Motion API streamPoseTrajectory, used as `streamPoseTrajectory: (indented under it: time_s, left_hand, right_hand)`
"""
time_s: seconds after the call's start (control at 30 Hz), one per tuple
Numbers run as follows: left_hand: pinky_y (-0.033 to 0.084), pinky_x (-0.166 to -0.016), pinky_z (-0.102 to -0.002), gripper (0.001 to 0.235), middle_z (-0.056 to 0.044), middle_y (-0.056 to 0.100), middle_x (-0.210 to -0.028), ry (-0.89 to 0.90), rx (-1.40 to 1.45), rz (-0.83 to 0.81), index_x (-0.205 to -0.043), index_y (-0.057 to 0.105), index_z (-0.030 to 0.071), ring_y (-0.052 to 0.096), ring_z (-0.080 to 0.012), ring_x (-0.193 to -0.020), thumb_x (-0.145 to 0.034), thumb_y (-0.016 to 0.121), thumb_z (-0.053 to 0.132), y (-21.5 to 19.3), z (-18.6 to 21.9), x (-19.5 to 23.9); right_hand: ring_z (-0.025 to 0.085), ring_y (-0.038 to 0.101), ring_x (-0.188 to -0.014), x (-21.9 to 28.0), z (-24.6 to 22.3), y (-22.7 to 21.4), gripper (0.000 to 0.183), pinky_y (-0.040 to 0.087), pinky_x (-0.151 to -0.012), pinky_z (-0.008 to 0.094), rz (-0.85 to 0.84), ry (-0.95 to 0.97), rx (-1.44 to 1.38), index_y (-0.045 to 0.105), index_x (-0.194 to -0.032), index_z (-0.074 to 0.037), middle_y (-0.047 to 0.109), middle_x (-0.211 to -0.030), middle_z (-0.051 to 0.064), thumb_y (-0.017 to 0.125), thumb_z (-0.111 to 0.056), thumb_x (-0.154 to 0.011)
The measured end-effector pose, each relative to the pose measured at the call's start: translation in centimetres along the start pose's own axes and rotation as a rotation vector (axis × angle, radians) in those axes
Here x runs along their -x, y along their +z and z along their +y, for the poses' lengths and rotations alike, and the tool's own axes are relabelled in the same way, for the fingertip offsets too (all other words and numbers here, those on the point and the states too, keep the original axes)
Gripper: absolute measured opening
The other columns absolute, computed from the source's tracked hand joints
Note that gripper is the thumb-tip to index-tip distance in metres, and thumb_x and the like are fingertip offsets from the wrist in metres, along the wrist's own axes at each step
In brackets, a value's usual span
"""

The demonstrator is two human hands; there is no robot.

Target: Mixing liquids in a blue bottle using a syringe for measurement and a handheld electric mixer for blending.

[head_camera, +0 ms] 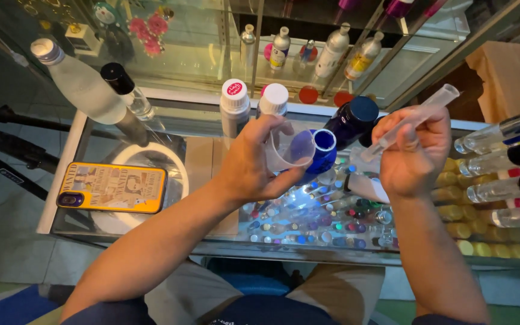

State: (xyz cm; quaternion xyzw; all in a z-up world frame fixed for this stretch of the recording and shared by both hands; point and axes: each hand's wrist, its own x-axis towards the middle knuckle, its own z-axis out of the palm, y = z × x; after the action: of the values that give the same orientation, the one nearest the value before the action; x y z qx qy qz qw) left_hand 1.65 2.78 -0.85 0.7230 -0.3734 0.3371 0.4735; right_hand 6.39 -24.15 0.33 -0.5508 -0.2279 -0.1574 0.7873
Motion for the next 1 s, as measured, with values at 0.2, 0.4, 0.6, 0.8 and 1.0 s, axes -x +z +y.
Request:
streamPoseTrajectory:
  time_s: [0.2,0.4,0.6,0.8,1.0]
  left_hand:
    - [0.055,-0.083,-0.035,0.068,-0.017,0.055,-0.114,0.018,0.005,0.019,-0.143,0.030,0.004,0.062,-0.0243,-0.094,-0.098,0.079,0.020,0.3,-0.4,0.3]
    - [0.053,-0.082,-0.035,0.070,-0.016,0.055,-0.115,-0.008,0.008,0.004,-0.144,0.030,0.006,0.061,-0.0236,-0.093,-0.097,0.080,0.022,0.5,-0.7,0.7]
    - [0.052,-0.084,-0.037,0.071,-0.016,0.057,-0.115,-0.008,-0.016,0.007,-0.144,0.029,0.007,0.060,-0.0243,-0.094,-0.097,0.079,0.024,0.5,-0.7,0.7]
    - [0.051,-0.083,-0.037,0.070,-0.015,0.057,-0.114,-0.005,-0.021,0.010,-0.143,0.031,0.006,0.059,-0.0243,-0.092,-0.097,0.080,0.024,0.4,-0.6,0.6]
    - [0.051,-0.085,-0.038,0.070,-0.016,0.057,-0.114,-0.001,-0.032,-0.004,-0.144,0.030,0.005,0.059,-0.0252,-0.094,-0.097,0.079,0.024,0.4,-0.7,0.6]
  right_hand:
    - [0.013,0.054,-0.071,-0.2,-1.0,0.8,0.028,0.045,-0.062,0.028,-0.034,-0.004,0.089,0.054,-0.095,-0.016,0.058,-0.084,0.001,0.078,-0.031,-0.095]
    - [0.013,0.051,-0.067,-0.3,-1.1,1.1,0.030,0.046,-0.061,0.027,-0.048,-0.068,0.148,0.051,-0.094,-0.016,0.055,-0.080,0.001,0.079,-0.028,-0.095]
    - [0.012,0.052,-0.067,-0.3,-1.2,1.1,0.034,0.046,-0.060,0.027,-0.043,-0.048,0.139,0.052,-0.094,-0.017,0.056,-0.079,0.000,0.081,-0.034,-0.093]
    - [0.013,0.054,-0.070,-0.1,-1.0,0.8,0.032,0.046,-0.063,0.028,-0.048,-0.040,0.139,0.054,-0.095,-0.017,0.058,-0.082,0.001,0.080,-0.035,-0.094]
    - [0.013,0.051,-0.067,-0.1,-0.9,0.7,0.030,0.045,-0.061,0.028,-0.060,-0.033,0.143,0.054,-0.096,-0.017,0.058,-0.081,0.001,0.079,-0.035,-0.095]
